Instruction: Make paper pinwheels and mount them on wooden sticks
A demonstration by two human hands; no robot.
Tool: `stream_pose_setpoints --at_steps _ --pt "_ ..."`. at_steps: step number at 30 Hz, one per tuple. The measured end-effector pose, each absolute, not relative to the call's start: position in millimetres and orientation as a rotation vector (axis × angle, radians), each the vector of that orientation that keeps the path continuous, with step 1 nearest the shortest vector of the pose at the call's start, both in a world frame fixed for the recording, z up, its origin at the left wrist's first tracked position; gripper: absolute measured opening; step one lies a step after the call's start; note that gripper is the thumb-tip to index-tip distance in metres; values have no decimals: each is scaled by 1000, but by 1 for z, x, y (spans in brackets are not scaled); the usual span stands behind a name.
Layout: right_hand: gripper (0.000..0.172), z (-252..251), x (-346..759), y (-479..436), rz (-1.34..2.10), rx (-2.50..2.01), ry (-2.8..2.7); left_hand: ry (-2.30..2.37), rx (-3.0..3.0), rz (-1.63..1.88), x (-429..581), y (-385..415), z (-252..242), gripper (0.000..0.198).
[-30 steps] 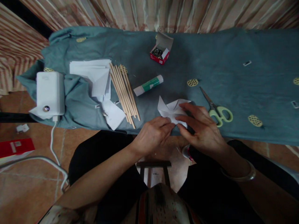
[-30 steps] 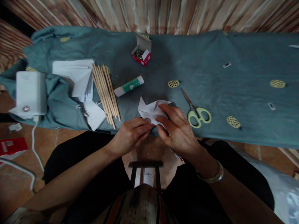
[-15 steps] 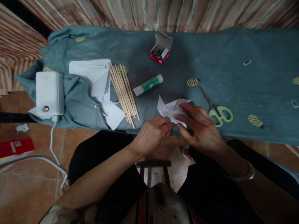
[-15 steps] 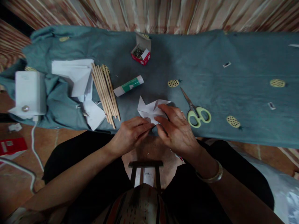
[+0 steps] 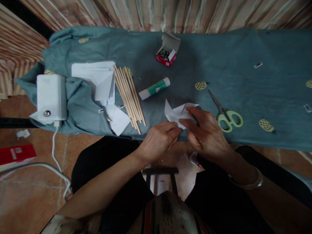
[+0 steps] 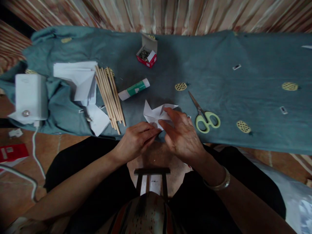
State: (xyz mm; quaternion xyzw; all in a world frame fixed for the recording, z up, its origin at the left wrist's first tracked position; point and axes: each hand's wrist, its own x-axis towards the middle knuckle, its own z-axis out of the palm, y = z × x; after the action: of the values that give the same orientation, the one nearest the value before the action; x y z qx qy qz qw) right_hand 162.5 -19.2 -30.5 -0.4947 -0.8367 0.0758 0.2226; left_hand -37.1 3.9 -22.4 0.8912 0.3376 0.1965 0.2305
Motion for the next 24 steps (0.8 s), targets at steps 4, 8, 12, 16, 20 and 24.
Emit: stream_pose_setpoints --at_steps 4,8,12,16,20,24 --pt "47 -31 161 -22 265 -1429 -2325 922 2454 533 -37 4 -23 18" --pt "40 -31 159 -22 184 -1382 -2355 905 2461 526 -37 5 -23 19" --pt "35 -32 153 -21 149 -1354 -2352 900 2455 511 -37 5 -22 21" --pt "34 -30 145 -17 153 -1326 -2321 888 2474 521 -38 5 -20 20" --pt "30 -28 146 -15 118 -1294 -2332 898 2465 540 -37 5 -21 22" --pt "45 -28 155 -16 255 -1326 -2244 908 2431 545 -37 4 -21 23"
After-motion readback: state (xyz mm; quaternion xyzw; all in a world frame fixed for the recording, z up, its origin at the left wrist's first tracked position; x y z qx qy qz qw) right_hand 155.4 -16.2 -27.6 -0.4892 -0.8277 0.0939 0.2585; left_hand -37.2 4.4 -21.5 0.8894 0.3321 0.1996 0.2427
